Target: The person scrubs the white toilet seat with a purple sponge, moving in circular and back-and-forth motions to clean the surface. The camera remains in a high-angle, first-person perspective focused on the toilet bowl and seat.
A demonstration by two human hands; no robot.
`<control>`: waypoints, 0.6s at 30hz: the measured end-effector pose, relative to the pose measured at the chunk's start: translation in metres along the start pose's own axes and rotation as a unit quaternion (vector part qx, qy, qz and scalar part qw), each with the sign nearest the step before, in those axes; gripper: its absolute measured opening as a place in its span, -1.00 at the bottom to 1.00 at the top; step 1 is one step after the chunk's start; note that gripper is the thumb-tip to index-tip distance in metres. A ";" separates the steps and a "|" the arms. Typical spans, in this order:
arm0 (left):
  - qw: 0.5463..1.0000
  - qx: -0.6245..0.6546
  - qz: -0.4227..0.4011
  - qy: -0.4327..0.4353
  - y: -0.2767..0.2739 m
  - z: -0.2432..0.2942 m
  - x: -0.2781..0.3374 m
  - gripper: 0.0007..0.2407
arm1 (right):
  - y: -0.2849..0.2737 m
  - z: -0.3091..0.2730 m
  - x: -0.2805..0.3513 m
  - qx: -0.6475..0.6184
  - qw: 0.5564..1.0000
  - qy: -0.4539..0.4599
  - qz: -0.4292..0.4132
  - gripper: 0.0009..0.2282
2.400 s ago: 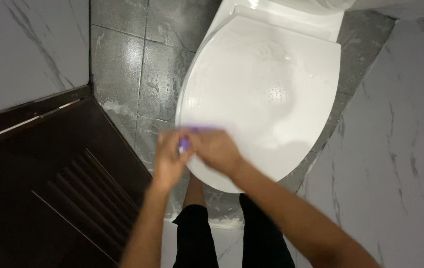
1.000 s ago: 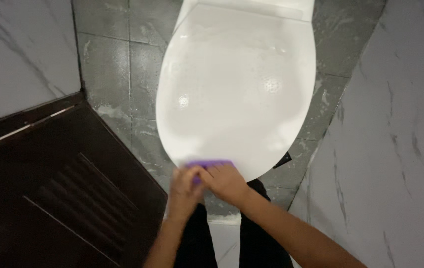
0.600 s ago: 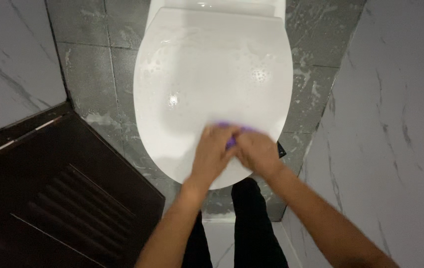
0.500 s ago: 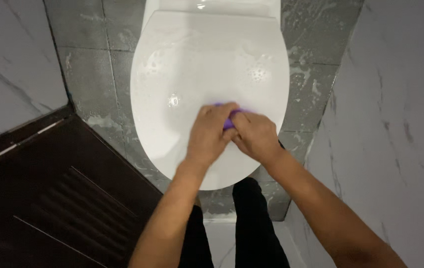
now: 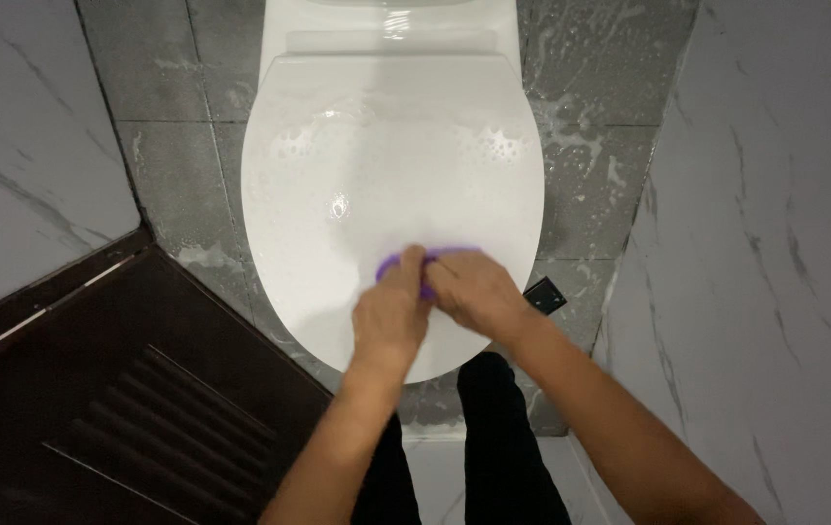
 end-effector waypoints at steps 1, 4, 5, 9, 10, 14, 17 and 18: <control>0.999 0.019 0.024 -0.009 -0.008 -0.002 -0.009 -0.66 | -0.001 0.007 -0.009 -0.018 1.000 0.004 0.014 -0.88; 0.994 0.087 0.072 0.009 -0.036 -0.010 -0.036 -0.72 | -0.027 0.018 -0.047 -0.029 0.998 0.014 0.049 -0.88; 0.986 0.137 0.093 0.036 -0.047 -0.012 -0.044 -0.73 | -0.040 0.020 -0.061 -0.023 0.997 0.023 0.068 -0.83; 0.946 0.289 0.120 0.083 -0.062 -0.011 -0.038 -0.72 | -0.068 0.012 -0.074 -0.049 0.996 0.024 0.076 -0.78; 0.932 0.310 0.147 0.115 -0.060 -0.008 -0.038 -0.74 | -0.071 0.012 -0.071 -0.061 0.994 0.047 0.080 -0.81; 0.923 0.252 0.219 0.189 -0.039 0.005 -0.024 -0.81 | -0.072 0.011 -0.043 -0.053 0.993 0.095 0.050 -0.81; 0.918 0.232 0.250 0.201 -0.009 -0.005 -0.028 -0.83 | -0.071 0.010 -0.030 0.000 0.995 0.072 0.065 -0.80; 0.918 0.234 0.250 0.199 -0.015 -0.005 -0.031 -0.83 | -0.074 0.012 -0.039 0.000 0.996 0.070 0.063 -0.80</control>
Point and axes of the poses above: each hand's wrist, its own x-axis away from the middle knuckle, its own y-axis out of the palm, z = x × y, the point moved 7 cm from there along -x, towards the middle knuckle, and after that the axes turned 1 degree about y, right-handed, at the moved point
